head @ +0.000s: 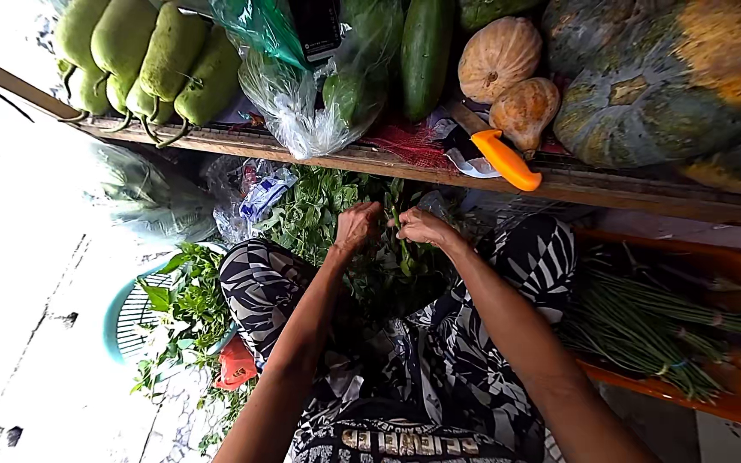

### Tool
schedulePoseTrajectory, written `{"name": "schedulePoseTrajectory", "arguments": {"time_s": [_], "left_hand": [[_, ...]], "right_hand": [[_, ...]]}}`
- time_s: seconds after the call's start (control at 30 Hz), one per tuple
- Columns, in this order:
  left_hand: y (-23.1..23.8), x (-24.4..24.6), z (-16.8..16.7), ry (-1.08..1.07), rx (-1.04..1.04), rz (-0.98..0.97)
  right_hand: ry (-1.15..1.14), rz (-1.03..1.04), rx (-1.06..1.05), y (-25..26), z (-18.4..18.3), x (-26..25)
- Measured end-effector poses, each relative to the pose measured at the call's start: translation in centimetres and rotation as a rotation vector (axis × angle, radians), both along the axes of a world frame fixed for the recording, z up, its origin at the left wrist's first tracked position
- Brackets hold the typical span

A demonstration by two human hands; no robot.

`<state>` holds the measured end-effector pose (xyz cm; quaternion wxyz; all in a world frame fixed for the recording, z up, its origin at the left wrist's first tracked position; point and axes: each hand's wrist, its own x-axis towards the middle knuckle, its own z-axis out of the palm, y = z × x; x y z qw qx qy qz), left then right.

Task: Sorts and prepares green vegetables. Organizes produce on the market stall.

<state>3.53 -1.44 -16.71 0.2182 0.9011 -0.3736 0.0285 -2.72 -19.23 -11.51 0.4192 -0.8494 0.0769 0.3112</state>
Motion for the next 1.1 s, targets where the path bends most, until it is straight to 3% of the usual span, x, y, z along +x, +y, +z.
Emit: {"name": "schedulePoseTrajectory", "arguments": {"time_s": [0.1, 0.17, 0.3, 0.43, 0.6, 0.77, 0.87, 0.97, 1.1], "left_hand": [[0.8, 4.4, -0.6, 0.363, 0.181, 0.417], [1.6, 7.0, -2.3, 0.467, 0.169, 0.628], [3.1, 9.7, -3.9, 0.614, 0.142, 0.793], [3.3, 8.4, -2.4, 0.705, 0.17, 0.806], [2.8, 5.0, 0.4, 0.702, -0.159, 0.935], [1.8, -5.0, 2.3, 0.759, -0.649, 0.857], [1.2, -10.5, 2.6, 0.76, -0.772, 0.772], [1.0, -13.8, 2.7, 0.706, -0.723, 0.732], [1.1, -14.9, 2.0, 0.473, -0.384, 0.586]], "right_hand": [[0.012, 0.008, 0.083, -0.1, 0.7, -0.8], [-0.046, -0.066, 0.221, -0.3, 1.1, -1.5], [-0.168, -0.253, 0.502, -0.6, 2.0, -1.5], [-0.277, -0.327, 0.73, -0.6, 1.9, -1.5], [-0.369, -0.441, 0.657, -0.6, 3.0, -1.3], [-0.429, -0.611, 0.592, 0.0, 1.8, -1.5], [-0.409, -0.589, 0.576, 1.3, 1.4, -1.9], [-0.376, -0.581, 0.526, 2.6, 1.7, -2.6], [-0.344, -0.584, 0.545, 3.4, 1.7, -2.9]]}}
